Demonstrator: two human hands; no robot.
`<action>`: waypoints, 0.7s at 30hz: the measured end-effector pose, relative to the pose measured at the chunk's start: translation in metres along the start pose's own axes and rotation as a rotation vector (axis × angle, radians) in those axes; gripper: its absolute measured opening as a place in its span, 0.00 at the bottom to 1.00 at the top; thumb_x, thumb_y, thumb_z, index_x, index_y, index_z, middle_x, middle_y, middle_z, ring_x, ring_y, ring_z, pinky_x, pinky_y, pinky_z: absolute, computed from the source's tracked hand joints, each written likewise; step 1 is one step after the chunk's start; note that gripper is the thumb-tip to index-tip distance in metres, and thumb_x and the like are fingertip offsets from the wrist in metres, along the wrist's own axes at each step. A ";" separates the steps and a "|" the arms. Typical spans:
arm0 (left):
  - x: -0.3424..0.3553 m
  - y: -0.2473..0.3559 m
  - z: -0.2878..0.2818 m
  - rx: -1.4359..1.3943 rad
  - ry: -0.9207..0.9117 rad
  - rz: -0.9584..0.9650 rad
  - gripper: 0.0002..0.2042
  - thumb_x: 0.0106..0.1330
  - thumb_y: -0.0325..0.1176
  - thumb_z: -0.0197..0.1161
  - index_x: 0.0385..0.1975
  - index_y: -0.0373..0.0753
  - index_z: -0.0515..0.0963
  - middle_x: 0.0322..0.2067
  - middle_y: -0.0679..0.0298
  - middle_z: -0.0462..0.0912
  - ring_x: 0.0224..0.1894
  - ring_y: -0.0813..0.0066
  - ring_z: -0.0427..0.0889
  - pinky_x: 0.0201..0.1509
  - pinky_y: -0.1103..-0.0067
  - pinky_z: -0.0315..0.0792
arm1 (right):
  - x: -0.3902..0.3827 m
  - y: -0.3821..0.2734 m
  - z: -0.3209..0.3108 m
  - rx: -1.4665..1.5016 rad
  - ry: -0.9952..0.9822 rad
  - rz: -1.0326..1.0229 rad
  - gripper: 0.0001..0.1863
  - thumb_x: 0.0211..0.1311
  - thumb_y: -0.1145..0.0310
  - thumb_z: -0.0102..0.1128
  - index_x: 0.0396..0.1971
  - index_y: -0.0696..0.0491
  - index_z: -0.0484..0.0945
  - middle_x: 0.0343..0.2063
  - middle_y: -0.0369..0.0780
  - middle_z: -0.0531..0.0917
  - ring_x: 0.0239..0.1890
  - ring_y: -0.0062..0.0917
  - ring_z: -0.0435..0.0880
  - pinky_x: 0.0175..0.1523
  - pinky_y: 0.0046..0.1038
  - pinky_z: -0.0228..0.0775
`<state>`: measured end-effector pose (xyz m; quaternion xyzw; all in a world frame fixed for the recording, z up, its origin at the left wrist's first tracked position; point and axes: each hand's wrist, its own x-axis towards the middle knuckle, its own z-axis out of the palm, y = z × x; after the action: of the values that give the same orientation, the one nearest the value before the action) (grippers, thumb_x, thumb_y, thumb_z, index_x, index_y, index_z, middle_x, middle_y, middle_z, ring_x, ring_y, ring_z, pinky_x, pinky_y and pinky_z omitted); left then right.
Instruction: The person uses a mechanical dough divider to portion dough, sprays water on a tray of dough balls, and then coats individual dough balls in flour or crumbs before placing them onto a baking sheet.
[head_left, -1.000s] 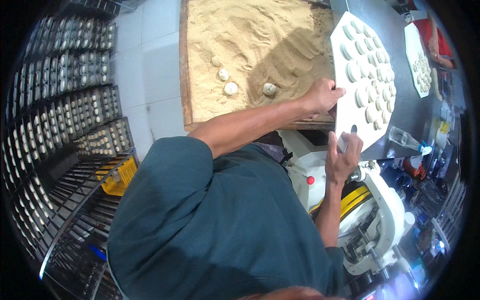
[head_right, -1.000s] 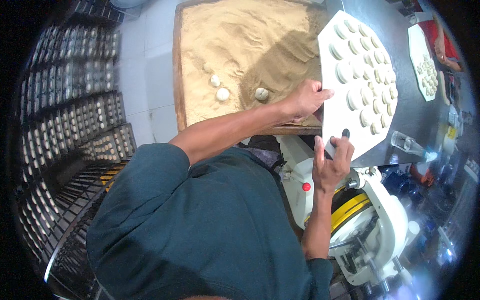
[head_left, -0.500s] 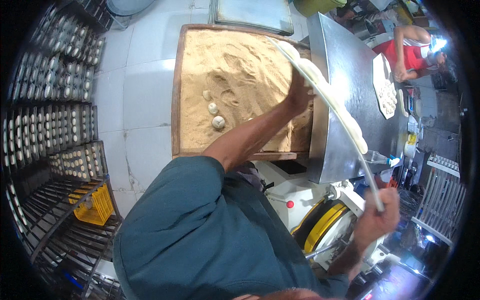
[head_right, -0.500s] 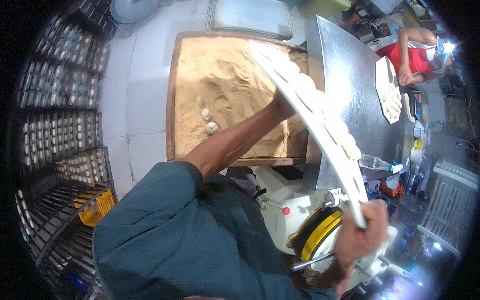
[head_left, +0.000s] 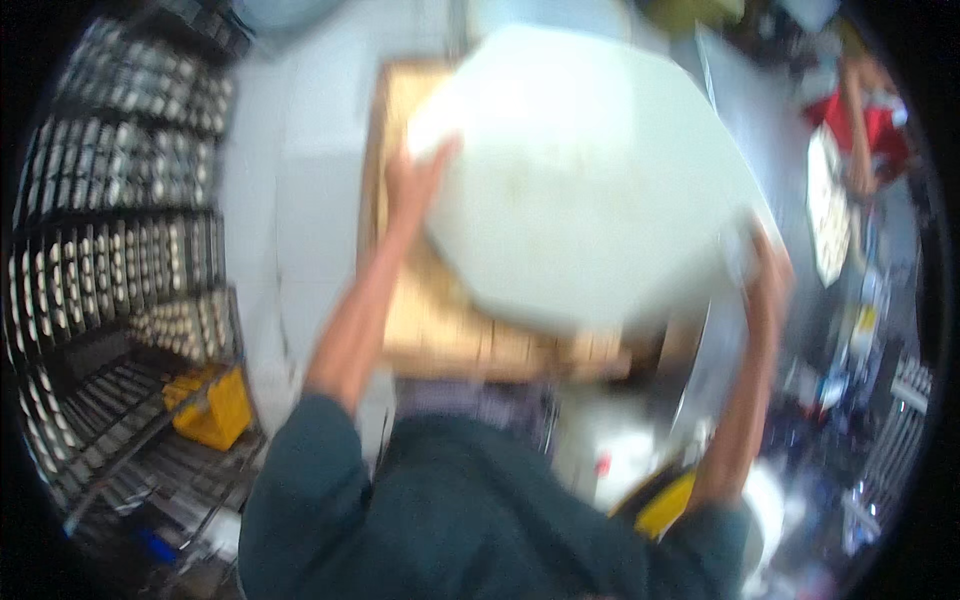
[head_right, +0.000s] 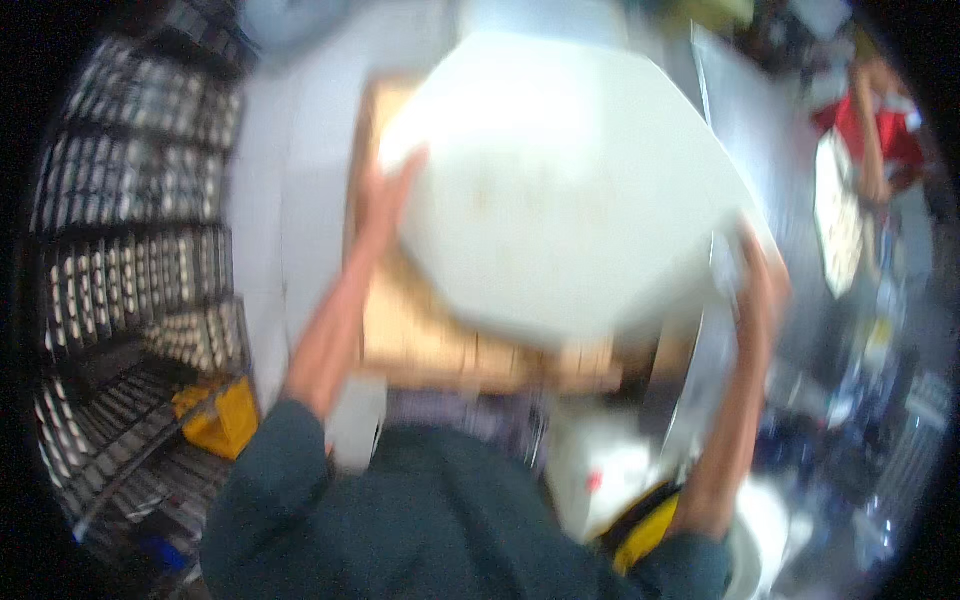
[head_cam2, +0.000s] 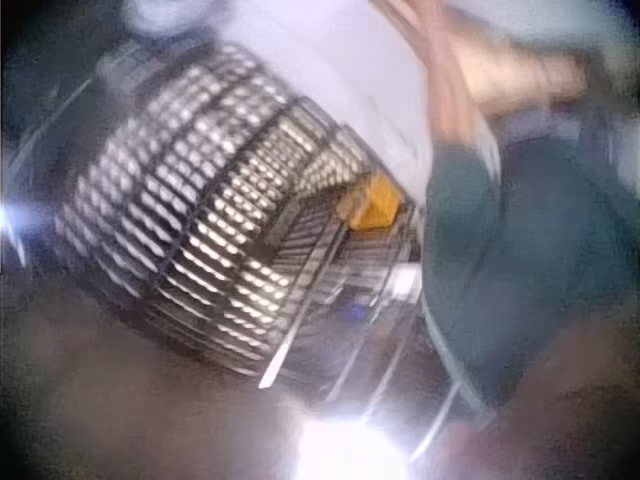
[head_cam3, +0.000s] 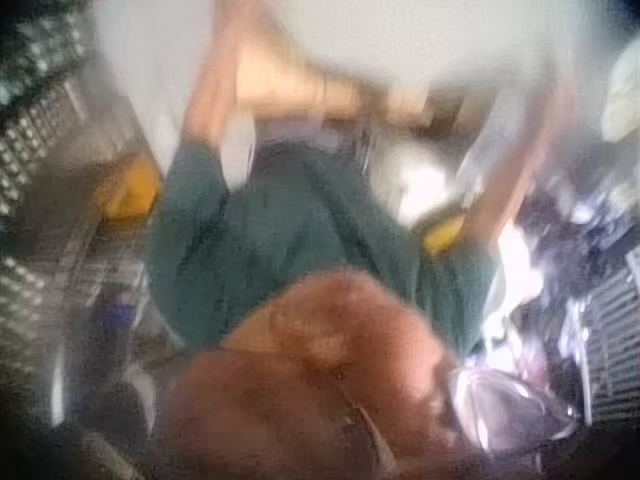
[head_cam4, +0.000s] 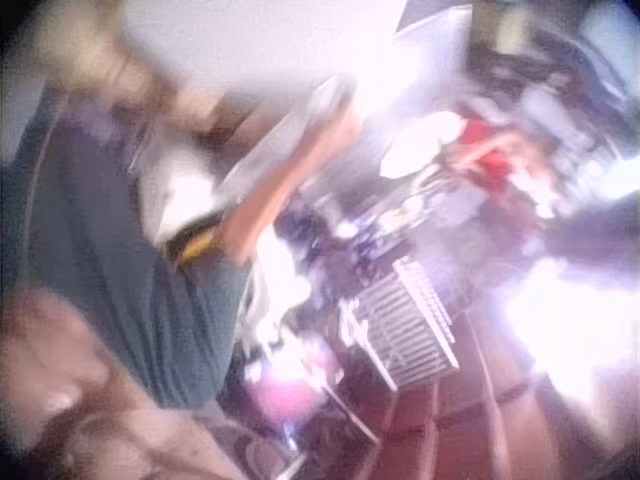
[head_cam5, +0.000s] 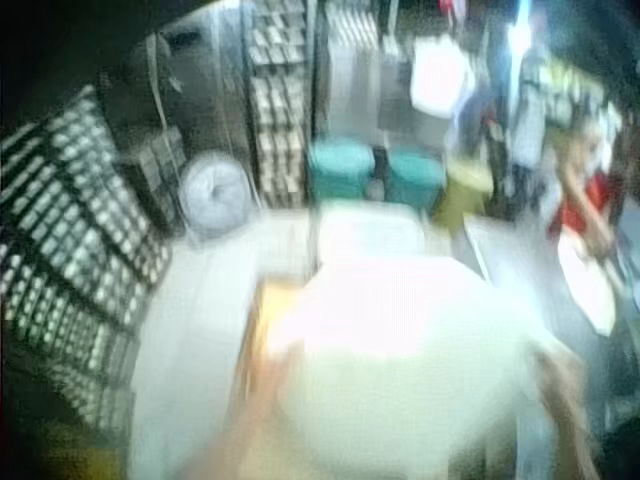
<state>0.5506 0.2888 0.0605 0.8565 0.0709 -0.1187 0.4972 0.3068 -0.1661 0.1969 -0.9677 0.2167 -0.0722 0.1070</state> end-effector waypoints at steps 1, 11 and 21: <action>-0.032 -0.071 0.012 -0.163 -0.213 -0.187 0.25 0.72 0.46 0.61 0.55 0.28 0.75 0.47 0.51 0.84 0.54 0.64 0.82 0.62 0.69 0.73 | -0.001 -0.012 0.067 0.201 -0.124 0.490 0.27 0.70 0.50 0.57 0.49 0.63 0.78 0.39 0.41 0.82 0.42 0.25 0.79 0.48 0.32 0.72; 0.014 0.001 0.035 -0.494 -0.073 0.067 0.26 0.63 0.49 0.71 0.51 0.34 0.79 0.44 0.60 0.85 0.43 0.72 0.84 0.46 0.73 0.78 | 0.084 0.098 0.028 0.674 0.008 0.452 0.16 0.70 0.61 0.51 0.42 0.58 0.82 0.23 0.32 0.75 0.23 0.12 0.71 0.23 0.21 0.63; -0.004 0.120 0.056 -0.479 -0.326 0.446 0.23 0.67 0.46 0.63 0.55 0.37 0.76 0.49 0.52 0.80 0.47 0.60 0.80 0.52 0.67 0.73 | -0.059 0.026 -0.194 0.269 0.369 0.118 0.12 0.55 0.68 0.61 0.39 0.55 0.82 0.28 0.38 0.80 0.29 0.23 0.79 0.32 0.27 0.71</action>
<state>0.5680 0.1804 0.1348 0.6798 -0.1723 -0.1224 0.7023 0.2070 -0.1976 0.3731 -0.9007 0.2774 -0.2699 0.1976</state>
